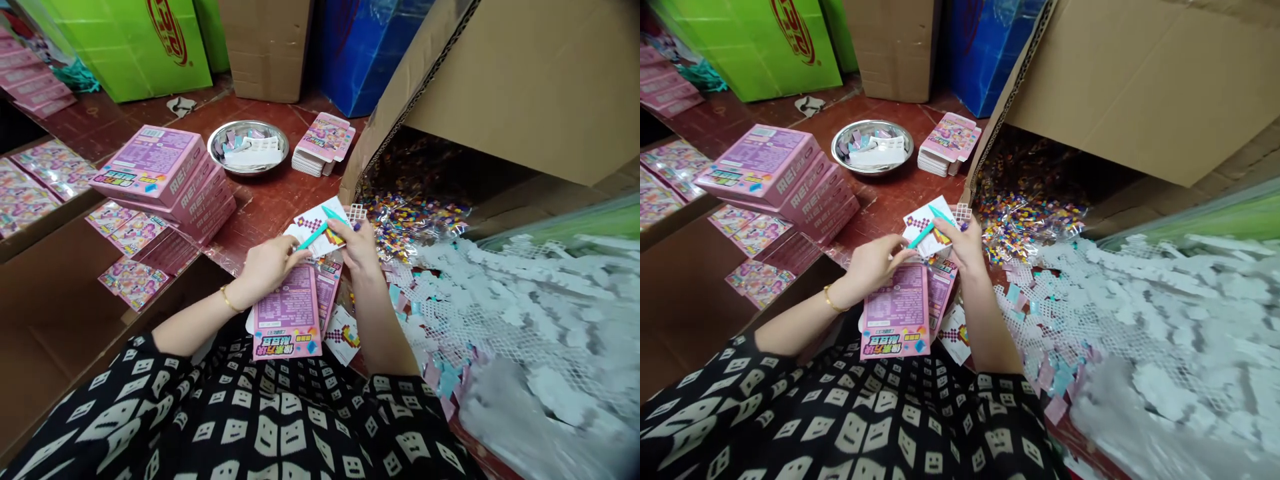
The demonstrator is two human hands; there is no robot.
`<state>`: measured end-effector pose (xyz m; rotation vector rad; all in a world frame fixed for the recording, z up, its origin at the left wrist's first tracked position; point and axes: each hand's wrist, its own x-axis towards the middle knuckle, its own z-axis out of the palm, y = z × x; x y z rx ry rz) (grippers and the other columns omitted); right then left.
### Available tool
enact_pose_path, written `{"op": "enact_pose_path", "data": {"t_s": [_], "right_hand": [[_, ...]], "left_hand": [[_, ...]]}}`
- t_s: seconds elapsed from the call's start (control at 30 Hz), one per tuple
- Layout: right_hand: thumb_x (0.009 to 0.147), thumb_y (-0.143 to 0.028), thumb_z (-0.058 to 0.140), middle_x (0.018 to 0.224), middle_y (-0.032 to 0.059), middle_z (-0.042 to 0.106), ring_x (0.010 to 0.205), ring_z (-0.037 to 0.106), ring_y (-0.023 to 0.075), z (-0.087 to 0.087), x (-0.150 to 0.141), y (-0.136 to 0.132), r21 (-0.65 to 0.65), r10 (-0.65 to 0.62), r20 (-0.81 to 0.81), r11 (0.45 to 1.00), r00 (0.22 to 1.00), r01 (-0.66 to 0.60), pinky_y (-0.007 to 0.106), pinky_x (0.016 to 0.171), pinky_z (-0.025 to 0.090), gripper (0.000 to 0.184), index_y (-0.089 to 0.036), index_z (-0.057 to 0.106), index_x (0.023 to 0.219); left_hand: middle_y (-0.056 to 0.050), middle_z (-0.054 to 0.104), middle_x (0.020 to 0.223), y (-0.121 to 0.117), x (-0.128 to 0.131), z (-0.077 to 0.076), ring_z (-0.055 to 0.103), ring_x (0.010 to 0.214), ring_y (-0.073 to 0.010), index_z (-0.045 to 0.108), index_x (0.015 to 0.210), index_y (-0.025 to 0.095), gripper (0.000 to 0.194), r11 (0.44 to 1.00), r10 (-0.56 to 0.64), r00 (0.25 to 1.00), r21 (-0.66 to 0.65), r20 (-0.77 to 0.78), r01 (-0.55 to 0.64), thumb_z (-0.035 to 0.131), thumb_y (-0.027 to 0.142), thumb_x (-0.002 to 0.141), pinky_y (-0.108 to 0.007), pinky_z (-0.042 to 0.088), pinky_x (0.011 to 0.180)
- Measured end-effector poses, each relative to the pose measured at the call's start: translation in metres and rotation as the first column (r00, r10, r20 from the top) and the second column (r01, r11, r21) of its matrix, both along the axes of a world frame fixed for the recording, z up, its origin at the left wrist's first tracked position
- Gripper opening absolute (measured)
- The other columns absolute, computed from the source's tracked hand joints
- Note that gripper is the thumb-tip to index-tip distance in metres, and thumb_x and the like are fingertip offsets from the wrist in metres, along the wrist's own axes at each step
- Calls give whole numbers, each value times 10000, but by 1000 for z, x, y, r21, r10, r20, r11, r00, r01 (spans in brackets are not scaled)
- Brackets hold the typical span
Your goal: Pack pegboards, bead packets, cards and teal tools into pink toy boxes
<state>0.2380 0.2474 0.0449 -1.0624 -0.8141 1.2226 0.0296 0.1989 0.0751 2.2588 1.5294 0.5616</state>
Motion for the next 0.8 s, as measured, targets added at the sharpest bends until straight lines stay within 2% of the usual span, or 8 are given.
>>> {"op": "enact_pose_path", "data": {"t_s": [0.1,0.2,0.3,0.4,0.5,0.63,0.73,0.8], "right_hand": [[578,-347,881,938,41,748,941,715,251,-7,-6,30,-2,54,-95,999,994,-54,405,846,623,520,-252,644,1031],[548,-311,887,910,48,748,932,720,255,-19,-21,49,-74,219,-124,971,968,-230,418,859,618,482,-229,638,953],[489,-239,910,838,41,746,811,721,231,-29,-44,49,-201,390,-139,889,910,-411,405,795,623,476,-221,633,876],[475,-225,917,774,31,730,683,693,190,-28,-54,35,-272,508,-166,800,845,-535,360,697,617,447,-210,631,819],[478,-218,924,775,5,721,667,685,162,-18,-45,17,-237,537,-181,789,824,-567,316,679,609,472,-209,624,843],[498,-229,922,810,-16,721,715,691,138,-2,-30,-5,-211,414,-202,867,888,-452,274,724,604,512,-216,621,911],[546,-332,897,801,4,716,723,693,163,13,-26,-23,-203,412,-217,868,885,-454,315,739,615,466,-212,636,914],[573,-389,879,801,5,708,706,687,176,31,-22,-35,-137,442,-166,875,881,-465,350,725,621,459,-226,645,933]], "left_hand": [[-112,672,1102,-22,-38,-15,641,1002,-274,592,1194,186,499,984,154,981,68,116,-162,474,609,956,-390,513,833],[-101,653,1086,-46,-60,-38,645,936,-255,570,1216,187,540,973,214,966,-116,146,-198,555,630,906,-398,535,811],[-122,641,1107,-59,-63,-56,632,1015,-293,564,1252,176,654,951,250,955,-226,159,-211,665,653,817,-450,536,871],[-129,624,1079,-60,-59,-65,620,1025,-315,606,1177,164,663,933,258,953,-295,158,-204,707,672,764,-493,532,893],[-126,584,1128,-61,-55,-67,608,1060,-308,575,1202,161,683,934,276,938,-290,211,-209,716,663,760,-507,522,940],[-180,480,1382,-75,-45,-65,546,1254,-347,315,1465,191,974,934,322,856,-281,405,-219,788,606,721,-535,488,1036],[-163,542,1377,-86,-35,-51,622,1191,-323,217,1518,247,942,922,279,759,-386,588,-40,750,543,801,-508,556,972],[-130,611,1307,-87,-32,-32,687,1065,-288,278,1507,286,852,937,174,701,-335,691,98,747,493,826,-462,612,874]]}}
